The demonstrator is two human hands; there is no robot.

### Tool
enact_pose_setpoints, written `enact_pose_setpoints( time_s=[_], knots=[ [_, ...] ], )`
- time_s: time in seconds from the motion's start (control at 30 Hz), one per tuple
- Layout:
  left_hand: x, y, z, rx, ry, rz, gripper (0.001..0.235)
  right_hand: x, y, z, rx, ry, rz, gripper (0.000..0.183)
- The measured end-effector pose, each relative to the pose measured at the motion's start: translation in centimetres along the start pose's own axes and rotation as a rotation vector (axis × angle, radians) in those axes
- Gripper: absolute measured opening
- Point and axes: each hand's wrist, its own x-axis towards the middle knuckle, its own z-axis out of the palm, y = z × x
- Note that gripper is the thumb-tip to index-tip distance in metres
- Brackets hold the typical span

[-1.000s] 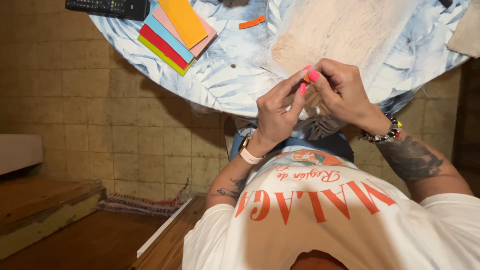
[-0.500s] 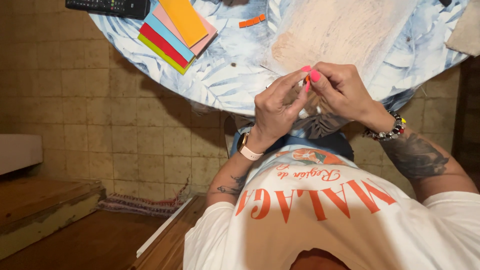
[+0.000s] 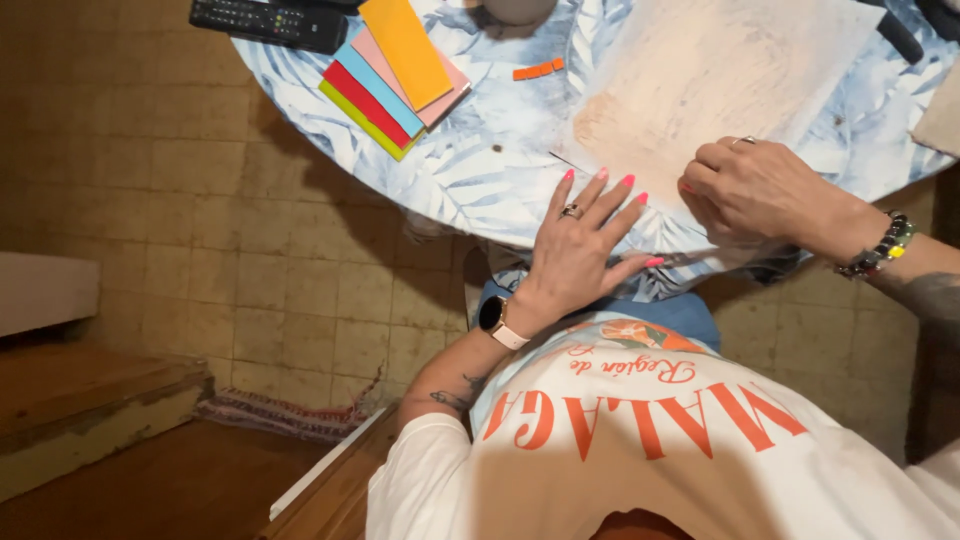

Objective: Applying small decorative paper strips to a larger sheet of paper for a craft project

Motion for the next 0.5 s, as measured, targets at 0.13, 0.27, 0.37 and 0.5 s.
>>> enact_pose_setpoints(
  time_s=[0.13, 0.27, 0.37, 0.5],
  knots=[
    [0.2, -0.2, -0.1, -0.020, -0.018, 0.022, 0.054, 2.9, -0.3, -0.3, 0.067, 0.031, -0.051, 0.020],
    [0.3, -0.1, -0.4, 0.052, -0.089, 0.012, 0.056, 7.6, 0.1, 0.8, 0.066, -0.107, -0.117, 0.013],
    [0.5, -0.1, -0.6, 0.068, -0.103, 0.027, 0.056, 8.3, 0.7, 1.7, 0.035, 0.023, -0.227, 0.012],
    [0.5, -0.3, -0.3, 0.061, -0.102, 0.028, 0.062, 4.2, 0.9, 0.3, 0.042, -0.102, -0.221, 0.017]
  ],
)
